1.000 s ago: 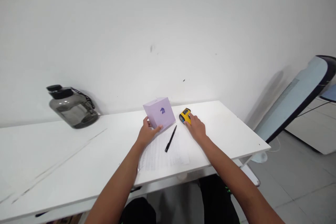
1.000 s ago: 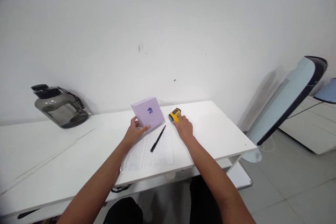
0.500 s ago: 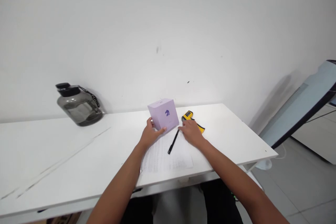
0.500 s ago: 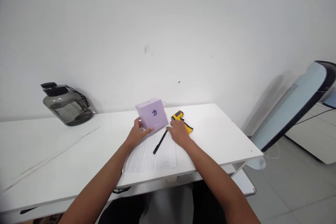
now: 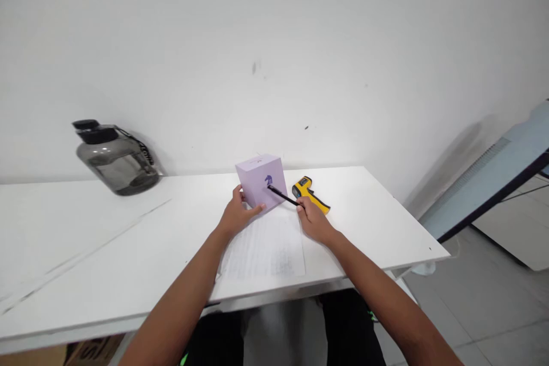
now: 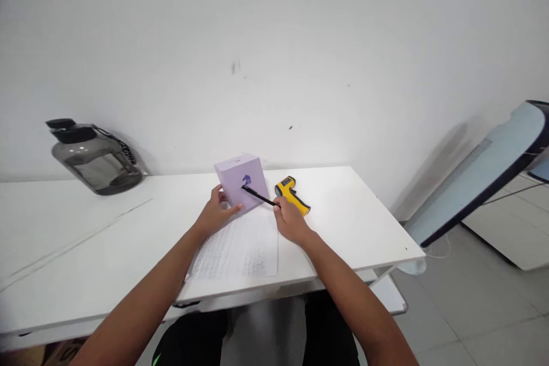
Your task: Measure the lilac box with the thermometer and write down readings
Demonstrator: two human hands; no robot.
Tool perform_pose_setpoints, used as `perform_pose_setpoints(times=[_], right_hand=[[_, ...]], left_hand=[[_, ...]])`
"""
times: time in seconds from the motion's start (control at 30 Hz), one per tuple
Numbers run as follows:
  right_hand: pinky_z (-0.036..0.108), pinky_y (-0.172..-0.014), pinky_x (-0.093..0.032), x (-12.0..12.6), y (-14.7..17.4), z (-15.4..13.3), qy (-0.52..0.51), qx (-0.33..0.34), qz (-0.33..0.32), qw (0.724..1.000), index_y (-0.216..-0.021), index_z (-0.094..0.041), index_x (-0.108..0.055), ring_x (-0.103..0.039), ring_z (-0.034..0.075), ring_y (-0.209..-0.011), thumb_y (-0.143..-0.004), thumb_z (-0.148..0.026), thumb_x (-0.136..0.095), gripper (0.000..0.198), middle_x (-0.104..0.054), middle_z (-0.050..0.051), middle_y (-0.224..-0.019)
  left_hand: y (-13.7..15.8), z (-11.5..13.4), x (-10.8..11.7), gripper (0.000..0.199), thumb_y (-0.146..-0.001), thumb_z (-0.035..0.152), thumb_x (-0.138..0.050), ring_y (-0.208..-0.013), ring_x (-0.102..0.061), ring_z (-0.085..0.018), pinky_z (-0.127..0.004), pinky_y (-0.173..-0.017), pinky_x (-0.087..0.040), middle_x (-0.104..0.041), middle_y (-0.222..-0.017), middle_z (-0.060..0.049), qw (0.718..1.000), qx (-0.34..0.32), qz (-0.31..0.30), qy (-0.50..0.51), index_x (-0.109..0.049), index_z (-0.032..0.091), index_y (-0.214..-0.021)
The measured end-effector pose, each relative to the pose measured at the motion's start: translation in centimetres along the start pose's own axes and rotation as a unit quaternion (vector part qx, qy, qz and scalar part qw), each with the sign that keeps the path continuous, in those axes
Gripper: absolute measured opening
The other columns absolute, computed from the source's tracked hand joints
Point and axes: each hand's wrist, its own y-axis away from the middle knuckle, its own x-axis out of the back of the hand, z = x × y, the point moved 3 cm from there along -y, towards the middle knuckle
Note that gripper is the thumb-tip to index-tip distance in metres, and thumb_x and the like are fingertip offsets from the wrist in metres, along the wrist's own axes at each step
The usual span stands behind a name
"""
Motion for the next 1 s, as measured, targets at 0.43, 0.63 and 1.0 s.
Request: perform_pose_setpoints(times=[0.43,0.63,1.0], right_hand=[[0.031,-0.070,-0.045,-1.2,0.1,-0.7,-0.166,-0.084,-0.071,0.980,-0.082,-0.022,-0.063,-0.059,0.018,-0.073,-0.099,-0.048,-0.038,0.040,-0.064,0.003,-0.077],[0.028,-0.058,-0.039,-1.3,0.3,-0.6,-0.150,-0.181,-0.076,0.969,-0.061,-0.022,-0.052,-0.050,0.014,-0.055,-0.089,-0.050,-0.056,0.040,-0.053,-0.002,-0.055],[0.029,-0.058,-0.037,-1.2,0.3,-0.8,-0.121,-0.158,-0.088,0.976,-0.057,-0.022,-0.053,-0.049,0.014,-0.057,-0.087,-0.045,-0.052,0.038,-0.054,-0.001,-0.056]], left_hand=[[0.6,0.9,0.1,0.109,-0.067,0.063,-0.079,-0.124,-0.058,-0.032,-0.047,-0.099,-0.050,-0.056,-0.137,-0.016,1.000,0.001,-0.013,-0.028,-0.022,0.023,-0.150],[0.9,1.8,0.2,0.110,-0.065,0.061,-0.080,-0.125,-0.057,-0.034,-0.049,-0.100,-0.050,-0.055,-0.140,-0.018,0.999,-0.004,-0.022,-0.041,-0.021,0.021,-0.150],[1.3,2.8,0.1,0.100,-0.060,0.053,-0.084,-0.124,-0.058,-0.037,-0.050,-0.095,-0.051,-0.058,-0.134,-0.020,0.996,-0.044,-0.022,-0.073,-0.034,0.018,-0.139]])
